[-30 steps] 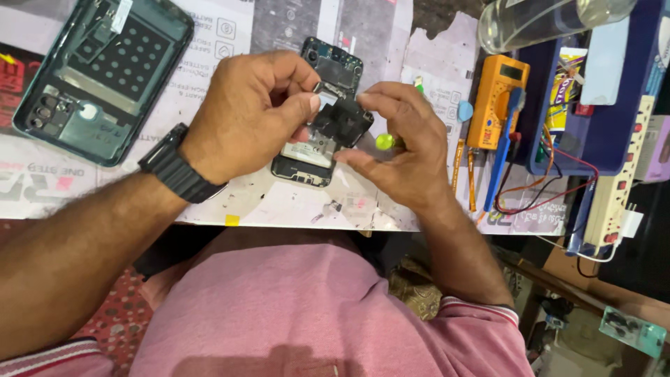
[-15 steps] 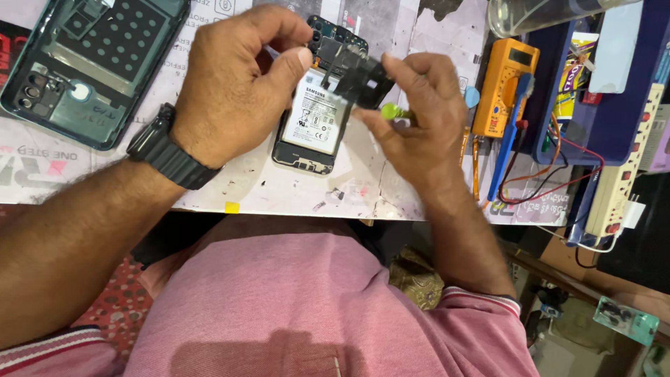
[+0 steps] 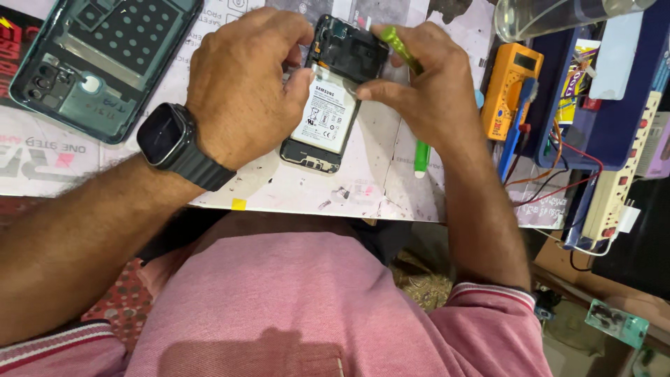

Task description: The person cleans the internal components of a disassembled smartphone. They use a green utility knife to scrape residue from the battery area and a blue toothbrush to scrub the motherboard and other internal parts after applying a cleaning liquid.

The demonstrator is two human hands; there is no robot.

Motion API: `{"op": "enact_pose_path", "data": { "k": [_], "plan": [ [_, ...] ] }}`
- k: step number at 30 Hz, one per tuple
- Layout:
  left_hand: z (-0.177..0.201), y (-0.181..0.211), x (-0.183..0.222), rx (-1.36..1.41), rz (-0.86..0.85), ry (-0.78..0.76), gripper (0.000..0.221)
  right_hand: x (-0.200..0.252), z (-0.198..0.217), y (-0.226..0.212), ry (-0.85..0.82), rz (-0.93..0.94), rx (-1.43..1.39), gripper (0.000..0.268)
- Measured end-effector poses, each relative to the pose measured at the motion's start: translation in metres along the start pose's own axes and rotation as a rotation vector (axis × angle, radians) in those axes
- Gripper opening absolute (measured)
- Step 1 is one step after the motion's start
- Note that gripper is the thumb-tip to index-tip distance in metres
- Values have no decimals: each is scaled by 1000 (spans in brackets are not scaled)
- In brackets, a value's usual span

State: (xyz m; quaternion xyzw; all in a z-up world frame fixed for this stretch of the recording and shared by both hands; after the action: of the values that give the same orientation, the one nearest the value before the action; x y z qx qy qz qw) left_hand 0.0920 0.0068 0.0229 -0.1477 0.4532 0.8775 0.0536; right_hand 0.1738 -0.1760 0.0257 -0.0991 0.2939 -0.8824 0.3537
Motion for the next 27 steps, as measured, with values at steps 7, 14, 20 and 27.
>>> {"op": "enact_pose_path", "data": {
  "k": [7, 14, 20, 27],
  "plan": [
    [3, -1, 1, -51, 16, 7, 32, -8, -5, 3, -30, -29, 40, 74],
    [-4, -3, 2, -78, 10, -27, 32, -10, -7, 6, -56, -22, 59, 74],
    [-3, -4, 1, -70, 19, -21, 33, -11, -7, 3, -48, -8, 26, 74],
    [4, -3, 1, -48, 44, -13, 29, 18, 6, -10, -131, -169, 55, 69]
  ]
}}
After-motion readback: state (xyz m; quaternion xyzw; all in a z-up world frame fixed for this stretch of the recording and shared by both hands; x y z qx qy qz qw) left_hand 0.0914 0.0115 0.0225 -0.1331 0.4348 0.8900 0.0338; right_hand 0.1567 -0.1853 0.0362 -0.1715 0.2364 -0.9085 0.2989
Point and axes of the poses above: each hand's wrist, its own x-axis away from the middle knuckle, its own z-axis out of the back of the hand, y = z × x, the point moved 10 cm from there along -x, towards the middle knuckle, and after that the axes turned 1 degree about x, right-handed, at the moved point
